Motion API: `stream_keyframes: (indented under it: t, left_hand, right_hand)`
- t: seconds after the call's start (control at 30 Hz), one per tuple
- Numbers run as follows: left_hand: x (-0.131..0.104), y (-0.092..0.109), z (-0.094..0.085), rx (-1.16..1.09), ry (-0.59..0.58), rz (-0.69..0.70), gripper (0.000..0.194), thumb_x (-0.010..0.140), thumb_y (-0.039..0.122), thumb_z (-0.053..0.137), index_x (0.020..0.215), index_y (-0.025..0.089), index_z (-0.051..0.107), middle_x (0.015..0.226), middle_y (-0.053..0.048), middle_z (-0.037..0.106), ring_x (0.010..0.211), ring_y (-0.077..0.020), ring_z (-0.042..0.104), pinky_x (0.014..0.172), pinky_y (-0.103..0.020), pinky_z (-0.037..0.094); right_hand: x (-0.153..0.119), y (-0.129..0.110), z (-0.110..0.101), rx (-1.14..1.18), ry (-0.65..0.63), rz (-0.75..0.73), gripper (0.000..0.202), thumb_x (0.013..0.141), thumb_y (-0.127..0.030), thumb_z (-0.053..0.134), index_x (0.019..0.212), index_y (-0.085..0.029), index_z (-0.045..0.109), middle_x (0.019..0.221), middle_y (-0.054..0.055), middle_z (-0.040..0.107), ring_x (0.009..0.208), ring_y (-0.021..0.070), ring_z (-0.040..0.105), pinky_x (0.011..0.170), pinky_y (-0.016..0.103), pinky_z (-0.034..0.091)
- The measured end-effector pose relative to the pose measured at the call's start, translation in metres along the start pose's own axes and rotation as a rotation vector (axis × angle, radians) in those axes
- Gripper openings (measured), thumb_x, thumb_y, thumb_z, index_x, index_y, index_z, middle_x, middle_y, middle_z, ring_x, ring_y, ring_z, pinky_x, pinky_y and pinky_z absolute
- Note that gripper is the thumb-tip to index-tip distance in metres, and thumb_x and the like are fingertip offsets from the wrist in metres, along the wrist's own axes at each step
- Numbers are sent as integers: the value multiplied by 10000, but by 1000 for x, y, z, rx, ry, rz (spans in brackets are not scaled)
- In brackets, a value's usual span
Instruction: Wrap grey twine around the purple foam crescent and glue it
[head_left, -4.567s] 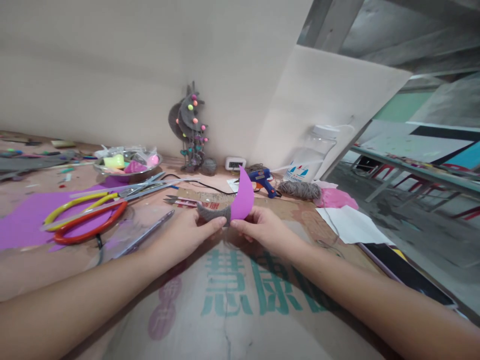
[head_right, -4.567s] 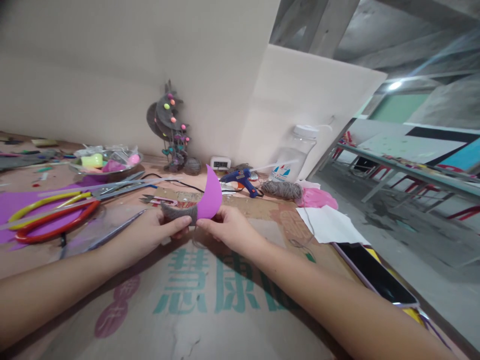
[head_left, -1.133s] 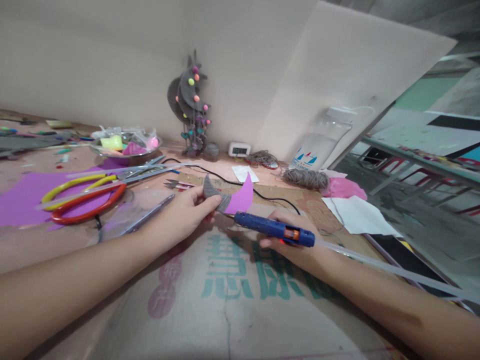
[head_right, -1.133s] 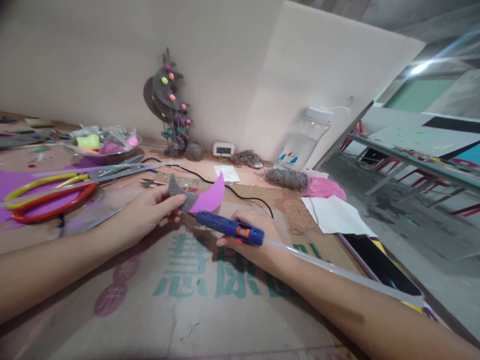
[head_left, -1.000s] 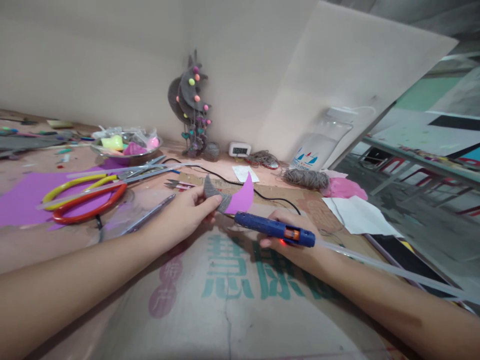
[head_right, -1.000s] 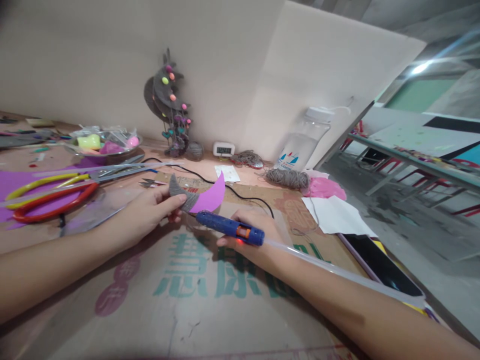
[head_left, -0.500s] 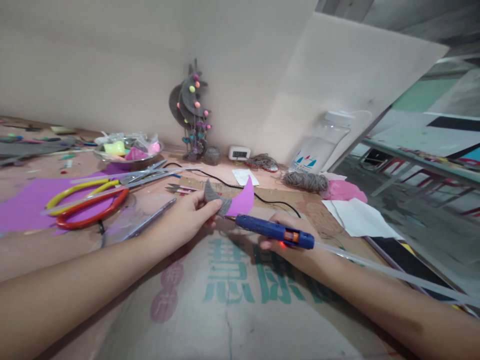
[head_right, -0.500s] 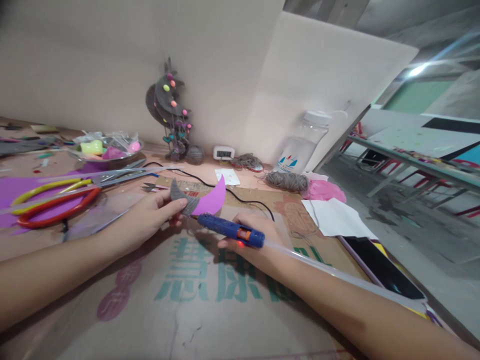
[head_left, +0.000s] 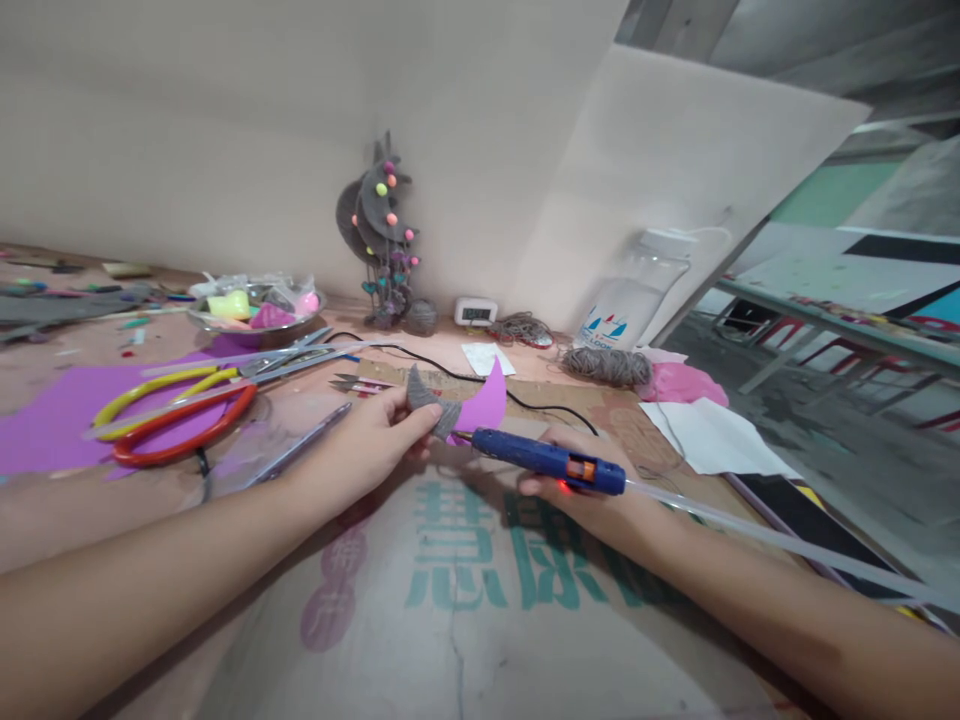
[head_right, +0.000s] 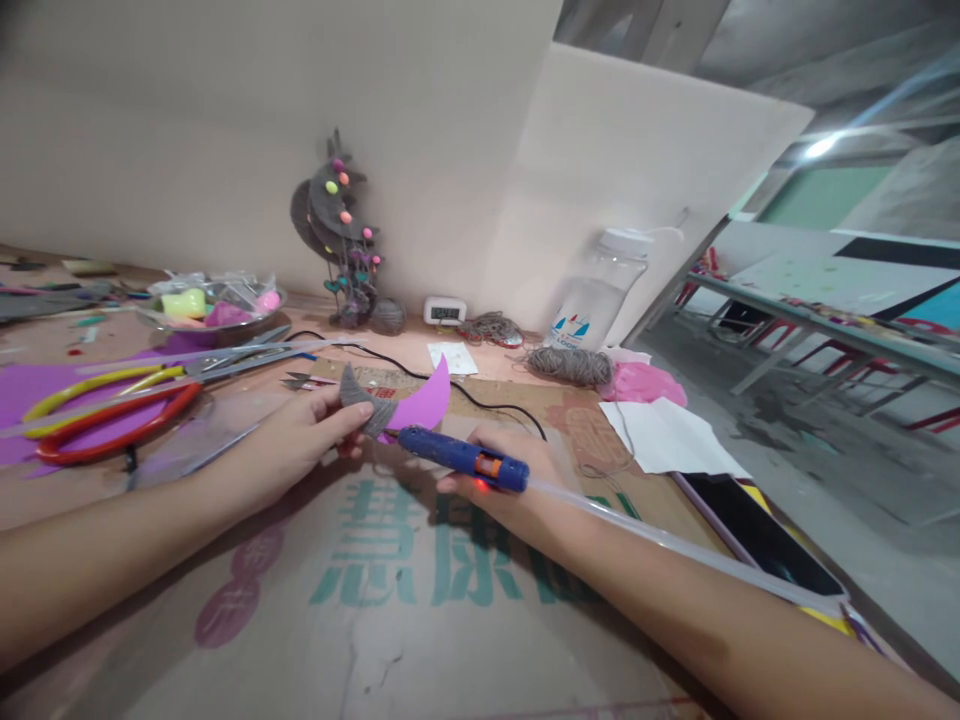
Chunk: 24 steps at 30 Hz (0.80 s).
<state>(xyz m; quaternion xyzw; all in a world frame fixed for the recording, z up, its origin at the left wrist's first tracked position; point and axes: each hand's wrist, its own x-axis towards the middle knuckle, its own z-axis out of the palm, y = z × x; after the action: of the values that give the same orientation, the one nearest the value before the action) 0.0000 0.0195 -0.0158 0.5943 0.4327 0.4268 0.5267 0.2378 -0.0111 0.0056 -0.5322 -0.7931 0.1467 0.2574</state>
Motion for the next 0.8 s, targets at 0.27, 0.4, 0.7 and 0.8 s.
stream_keyframes:
  t: [0.27,0.4,0.7,0.8]
  left_hand:
    - [0,-2,-2,39,17,14,271,796,433,545,751,167,526,620,35,538,556,-101,512,548,-225,411]
    - [-1,0,-1,42,23,25,256,793,417,547,742,167,533,606,32,540,554,-103,509,546,-220,404]
    - [-2,1,1,-19,16,16,222,790,389,553,736,173,543,584,41,521,534,-100,491,530,-214,397]
    - [-2,0,1,-16,14,15,226,791,392,553,732,174,541,590,43,517,539,-100,489,536,-215,396]
  right_hand:
    - [2,-6,-1,121,-23,55,301,704,-489,635,645,-209,543,604,-6,550,576,156,518,504,270,388]
    - [0,-1,0,108,12,54,263,727,-489,620,781,-231,609,707,0,617,654,169,569,556,268,429]
    - [2,-5,-4,106,9,178,274,716,-475,623,811,-217,619,741,10,645,654,176,592,561,264,457]
    - [2,-2,-2,140,32,191,290,696,-488,643,790,-215,613,749,14,652,655,179,594,559,265,460]
